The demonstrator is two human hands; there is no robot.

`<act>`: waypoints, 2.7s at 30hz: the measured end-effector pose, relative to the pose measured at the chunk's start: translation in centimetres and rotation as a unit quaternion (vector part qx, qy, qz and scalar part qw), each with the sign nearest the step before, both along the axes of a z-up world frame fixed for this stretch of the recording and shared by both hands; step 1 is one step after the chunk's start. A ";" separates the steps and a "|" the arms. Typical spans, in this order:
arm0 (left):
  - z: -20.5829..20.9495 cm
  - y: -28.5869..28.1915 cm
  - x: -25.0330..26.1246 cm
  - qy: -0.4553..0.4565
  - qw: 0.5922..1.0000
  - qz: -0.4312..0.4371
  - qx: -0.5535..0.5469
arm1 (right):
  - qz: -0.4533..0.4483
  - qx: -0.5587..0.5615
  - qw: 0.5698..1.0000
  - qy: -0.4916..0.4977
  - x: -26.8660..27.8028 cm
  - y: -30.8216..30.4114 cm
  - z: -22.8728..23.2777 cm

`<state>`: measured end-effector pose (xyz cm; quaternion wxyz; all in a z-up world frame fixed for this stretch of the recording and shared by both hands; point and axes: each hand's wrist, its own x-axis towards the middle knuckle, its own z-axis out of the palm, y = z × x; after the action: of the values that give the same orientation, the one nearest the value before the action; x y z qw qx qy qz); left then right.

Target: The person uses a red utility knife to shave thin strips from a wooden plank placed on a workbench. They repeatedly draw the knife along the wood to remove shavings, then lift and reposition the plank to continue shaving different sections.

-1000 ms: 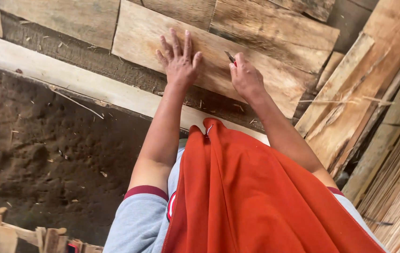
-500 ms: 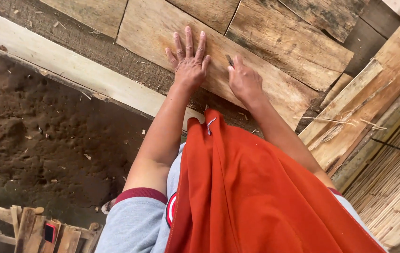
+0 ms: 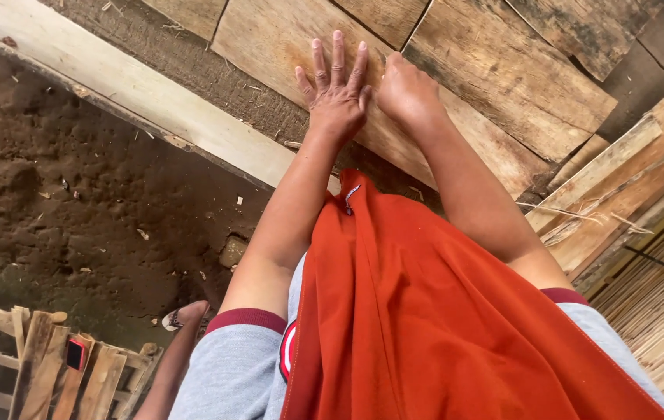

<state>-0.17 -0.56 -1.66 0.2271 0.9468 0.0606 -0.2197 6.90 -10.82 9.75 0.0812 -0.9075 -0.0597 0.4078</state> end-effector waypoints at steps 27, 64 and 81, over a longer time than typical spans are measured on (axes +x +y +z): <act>0.9 -2.6 0.7 -0.058 0.997 0.028 0.034 | -0.020 0.023 0.994 -0.105 -13.3 -11.9 -8.4; -1.0 -7.6 -1.3 0.029 0.996 -0.027 0.075 | -0.065 -0.024 0.997 -0.016 -5.1 -11.7 -2.4; 0.4 -7.4 -2.1 0.009 0.996 -0.028 0.087 | -0.126 0.053 0.991 -0.010 -16.7 -21.1 -7.4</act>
<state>-2.24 -7.99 -1.31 0.1374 0.9622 0.0550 -0.2288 -9.79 -31.95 2.31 0.1795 -0.9061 0.0327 0.3818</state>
